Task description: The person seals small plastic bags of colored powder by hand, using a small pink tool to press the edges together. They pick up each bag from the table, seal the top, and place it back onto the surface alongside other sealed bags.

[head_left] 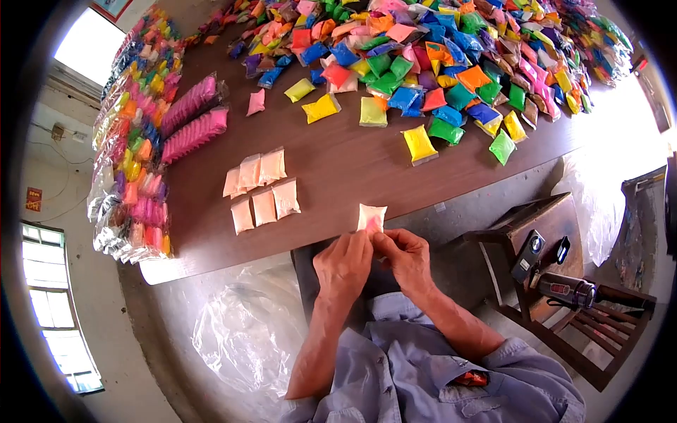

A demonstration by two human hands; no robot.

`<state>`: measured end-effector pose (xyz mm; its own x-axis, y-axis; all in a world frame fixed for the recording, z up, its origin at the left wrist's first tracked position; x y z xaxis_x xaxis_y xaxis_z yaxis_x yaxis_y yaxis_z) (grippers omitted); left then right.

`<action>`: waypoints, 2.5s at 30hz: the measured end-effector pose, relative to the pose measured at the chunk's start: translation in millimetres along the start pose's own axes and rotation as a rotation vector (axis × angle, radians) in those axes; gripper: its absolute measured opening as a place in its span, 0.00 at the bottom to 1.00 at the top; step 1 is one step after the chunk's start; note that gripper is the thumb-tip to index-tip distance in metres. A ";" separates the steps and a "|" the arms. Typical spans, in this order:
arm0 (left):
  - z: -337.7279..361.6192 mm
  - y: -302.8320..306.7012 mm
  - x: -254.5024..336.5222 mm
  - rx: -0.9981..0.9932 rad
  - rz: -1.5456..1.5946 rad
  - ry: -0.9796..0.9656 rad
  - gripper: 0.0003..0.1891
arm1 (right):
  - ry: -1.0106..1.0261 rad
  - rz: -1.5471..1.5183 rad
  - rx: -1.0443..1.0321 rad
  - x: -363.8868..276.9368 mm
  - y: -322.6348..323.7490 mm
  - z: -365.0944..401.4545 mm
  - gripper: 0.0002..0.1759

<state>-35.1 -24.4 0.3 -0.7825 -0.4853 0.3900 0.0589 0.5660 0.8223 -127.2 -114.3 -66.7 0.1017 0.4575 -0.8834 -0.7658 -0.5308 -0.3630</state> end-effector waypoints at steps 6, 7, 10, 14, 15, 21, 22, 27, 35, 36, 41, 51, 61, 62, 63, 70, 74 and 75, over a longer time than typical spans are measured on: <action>-1.2 5.4 6.5 -0.025 0.065 -0.035 0.05 | 0.087 0.049 0.024 -0.2 1.0 3.1 0.12; 0.6 5.1 11.4 -0.045 0.099 -0.075 0.05 | 0.112 0.011 0.030 0.0 1.7 1.4 0.12; -1.7 0.2 2.9 -0.022 0.087 -0.036 0.05 | 0.101 0.052 0.033 1.8 3.1 0.0 0.11; -8.8 -2.5 3.8 -0.055 0.012 -0.024 0.07 | 0.087 0.033 0.016 3.3 2.8 -3.2 0.11; -12.5 -3.1 3.8 -0.054 0.012 -0.024 0.07 | 0.087 0.023 0.015 3.3 1.9 -3.5 0.11; -8.1 -2.1 4.6 -0.026 0.001 -0.036 0.08 | 0.101 0.040 0.024 4.0 1.8 -3.6 0.11; -4.1 -3.4 5.1 -0.039 0.016 -0.049 0.08 | 0.117 0.018 0.026 4.3 2.2 -3.1 0.11; -14.1 0.0 2.0 -0.016 -0.002 -0.057 0.10 | 0.106 -0.001 0.012 9.1 2.2 -3.5 0.11; -11.8 -1.9 8.5 -0.046 0.008 -0.062 0.11 | 0.121 0.003 0.032 6.5 3.7 -6.0 0.13; -15.2 -1.2 7.0 -0.030 0.020 -0.062 0.11 | 0.108 0.016 0.019 6.4 4.1 -6.1 0.13; -12.0 -6.4 9.3 -0.013 0.008 -0.112 0.11 | 0.072 0.113 0.009 2.0 5.5 -6.7 0.14; -37.4 -4.4 -0.2 -0.004 -0.020 -0.066 0.08 | 0.140 0.203 0.000 -0.8 6.0 -6.7 0.12; -30.0 -5.3 -4.1 -0.061 0.042 -0.028 0.08 | 0.163 0.228 -0.025 2.0 7.9 -6.4 0.09; -33.1 -5.7 -6.2 -0.064 0.037 -0.023 0.09 | 0.166 0.228 -0.026 1.0 8.0 -6.0 0.09; -36.7 -5.8 -8.2 -0.062 0.032 -0.020 0.09 | 0.161 0.245 -0.029 0.1 8.2 -6.8 0.09; -31.4 -6.6 -11.5 -0.033 0.027 0.008 0.05 | 0.054 0.263 -0.013 -5.7 2.8 -10.1 0.18; -20.0 0.0 -1.2 -0.051 0.026 0.030 0.02 | 0.030 0.293 -0.128 -4.7 -0.7 -16.3 0.22; -18.2 1.5 -1.3 -0.084 0.053 0.090 0.03 | 0.032 0.278 -0.146 -5.4 -2.4 -17.1 0.23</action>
<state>-22.7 -35.0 8.6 -0.7185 -0.5163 0.4660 0.1527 0.5365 0.8299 -115.0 -127.7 -66.1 -0.0769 0.2588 -0.9629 -0.6681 -0.7302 -0.1429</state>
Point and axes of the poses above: each hand's wrist, its own z-axis away from the middle knuckle, its own y-axis out of the back of the hand, x = y × z, the point moved 5 cm from there along -z, towards the middle knuckle, and after that the axes turned 8 degrees about y, right-handed, at the moved point
